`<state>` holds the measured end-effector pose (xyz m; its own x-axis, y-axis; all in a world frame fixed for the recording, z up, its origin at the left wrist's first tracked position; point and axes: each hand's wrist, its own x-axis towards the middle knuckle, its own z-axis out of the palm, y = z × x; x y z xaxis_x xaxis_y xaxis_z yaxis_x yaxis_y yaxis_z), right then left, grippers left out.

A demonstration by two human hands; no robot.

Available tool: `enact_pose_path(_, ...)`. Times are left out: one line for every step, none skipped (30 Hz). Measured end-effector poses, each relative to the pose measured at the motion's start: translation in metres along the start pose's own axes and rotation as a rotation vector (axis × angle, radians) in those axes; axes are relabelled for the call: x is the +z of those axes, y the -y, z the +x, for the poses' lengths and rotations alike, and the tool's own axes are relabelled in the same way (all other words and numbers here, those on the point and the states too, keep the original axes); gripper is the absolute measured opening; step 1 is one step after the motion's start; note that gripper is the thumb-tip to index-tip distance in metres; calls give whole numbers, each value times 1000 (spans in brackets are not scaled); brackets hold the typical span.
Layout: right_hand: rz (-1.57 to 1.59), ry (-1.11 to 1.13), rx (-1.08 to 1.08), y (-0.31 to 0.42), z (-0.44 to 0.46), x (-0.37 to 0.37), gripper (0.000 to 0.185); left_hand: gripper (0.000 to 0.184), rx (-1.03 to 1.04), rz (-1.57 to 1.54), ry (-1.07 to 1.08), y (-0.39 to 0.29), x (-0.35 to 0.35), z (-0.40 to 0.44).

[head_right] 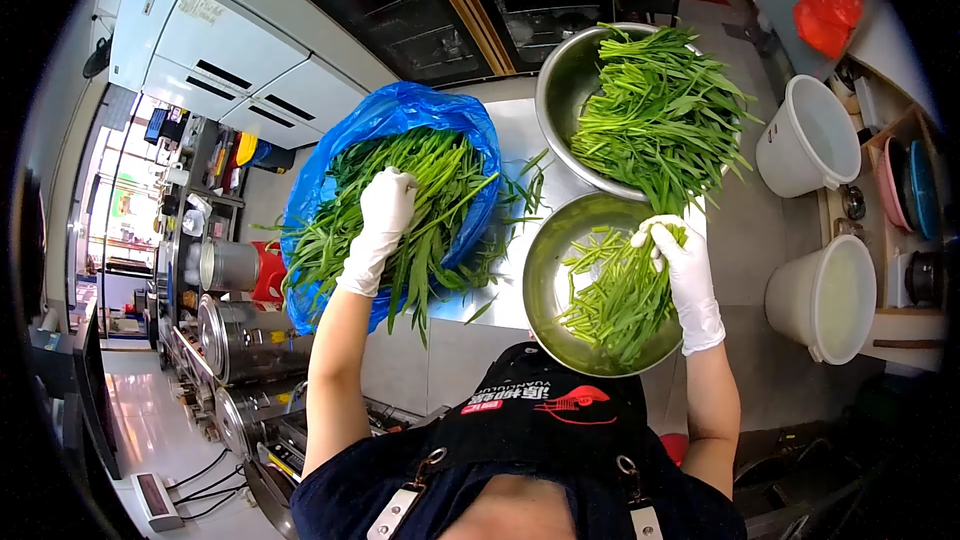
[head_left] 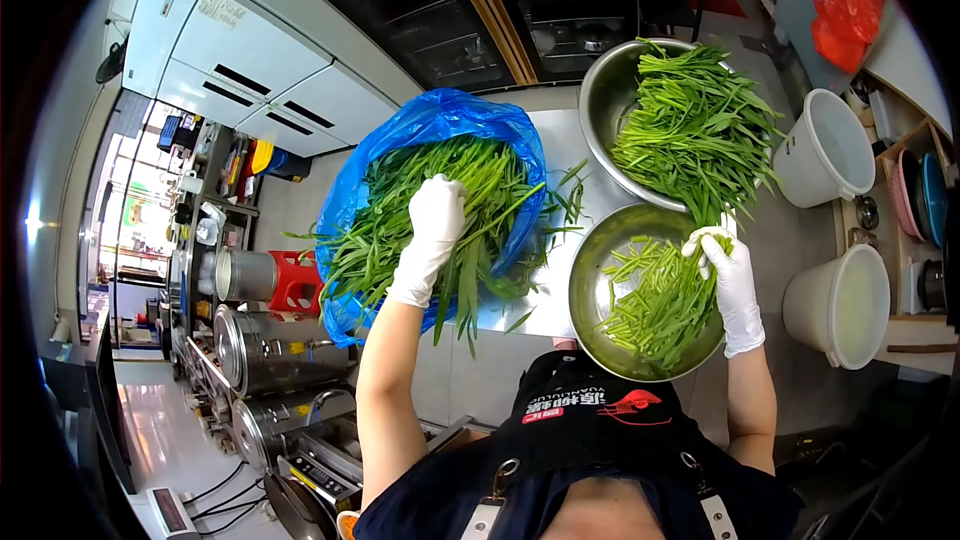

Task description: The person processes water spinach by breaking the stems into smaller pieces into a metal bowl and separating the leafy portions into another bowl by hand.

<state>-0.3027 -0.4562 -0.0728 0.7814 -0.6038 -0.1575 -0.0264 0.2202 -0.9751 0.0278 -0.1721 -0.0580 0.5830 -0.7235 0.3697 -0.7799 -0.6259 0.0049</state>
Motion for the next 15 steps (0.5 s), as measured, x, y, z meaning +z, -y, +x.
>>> enact_pose_path(-4, 0, 5, -2, 0, -1, 21, 4, 38, -10, 53, 5, 0, 2)
enact_pose_path(-7, 0, 11, -3, 0, -2, 21, 4, 83, -6, 80, 6, 3, 2)
enact_pose_path(-5, 1, 11, -2, 0, -1, 21, 5, 129, -1, 106, 6, 5, 3)
enact_pose_path(-3, 1, 11, -2, -1, -1, 21, 5, 174, 3, 133, 7, 6, 3)
enact_pose_path(-1, 2, 12, -1, -1, 0, 21, 3, 194, -2, 148, 5, 10, 3)
enact_pose_path(4, 6, 16, -1, -1, 1, 20, 4, 197, 46, 176, 5, 13, 3)
enact_pose_path(8, 9, 20, -1, -2, 1, 19, 7, 200, 94, 204, 4, 17, 3)
enact_pose_path(13, 12, 25, -2, -2, 1, 18, 10, 204, 141, 233, 3, 20, 3)
enact_pose_path(13, 14, 23, -2, -2, 1, 18, 11, 235, 108, 220, 2, 20, 4)
enact_pose_path(12, 17, 20, -3, -2, 1, 18, 10, 246, 126, 230, 1, 20, 4)
enact_pose_path(11, 18, 16, -4, -2, 1, 18, 10, 257, 143, 240, 0, 20, 5)
enact_pose_path(8, 15, 20, -4, -2, 0, 18, 9, 270, 161, 250, -1, 19, 6)
enact_pose_path(4, 13, 25, -5, -3, 0, 18, 8, 300, 197, 248, -2, 18, 7)
enact_pose_path(0, 11, 29, -5, -3, -1, 18, 7, 330, 234, 247, -3, 17, 9)
enact_pose_path(-5, 11, 25, -7, -2, -2, 18, 7, 360, 272, 245, -3, 16, 9)
